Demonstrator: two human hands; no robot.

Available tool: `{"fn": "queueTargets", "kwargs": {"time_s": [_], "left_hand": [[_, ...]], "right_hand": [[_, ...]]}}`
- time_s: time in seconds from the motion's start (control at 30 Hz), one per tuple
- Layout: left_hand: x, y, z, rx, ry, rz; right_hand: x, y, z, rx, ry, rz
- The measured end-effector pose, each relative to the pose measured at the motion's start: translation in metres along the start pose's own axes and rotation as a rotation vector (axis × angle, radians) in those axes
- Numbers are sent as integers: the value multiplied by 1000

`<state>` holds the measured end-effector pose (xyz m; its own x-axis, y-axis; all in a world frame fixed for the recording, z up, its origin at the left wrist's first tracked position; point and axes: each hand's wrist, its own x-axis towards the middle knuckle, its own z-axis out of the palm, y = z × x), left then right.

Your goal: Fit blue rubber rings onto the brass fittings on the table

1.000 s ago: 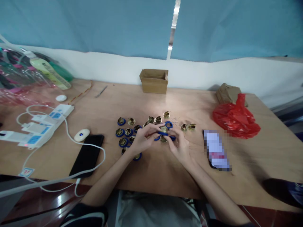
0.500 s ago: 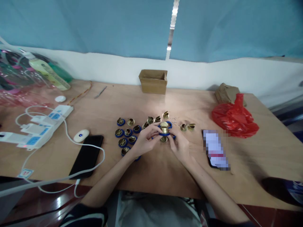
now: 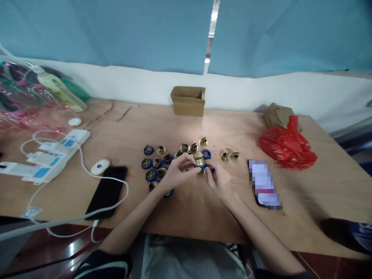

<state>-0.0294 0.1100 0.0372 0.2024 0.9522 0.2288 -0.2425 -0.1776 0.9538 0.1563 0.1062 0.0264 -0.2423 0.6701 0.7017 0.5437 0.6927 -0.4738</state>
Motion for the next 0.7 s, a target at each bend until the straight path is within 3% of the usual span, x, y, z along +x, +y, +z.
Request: {"fn": "queueTargets", "kwargs": {"time_s": [0.43, 0.7], "left_hand": [[5, 1, -4, -64, -19, -62], [11, 6, -17, -257, 156, -102]], "right_hand": [[1, -2, -1, 48, -11, -25], [3, -4, -5, 19, 55, 71]]}}
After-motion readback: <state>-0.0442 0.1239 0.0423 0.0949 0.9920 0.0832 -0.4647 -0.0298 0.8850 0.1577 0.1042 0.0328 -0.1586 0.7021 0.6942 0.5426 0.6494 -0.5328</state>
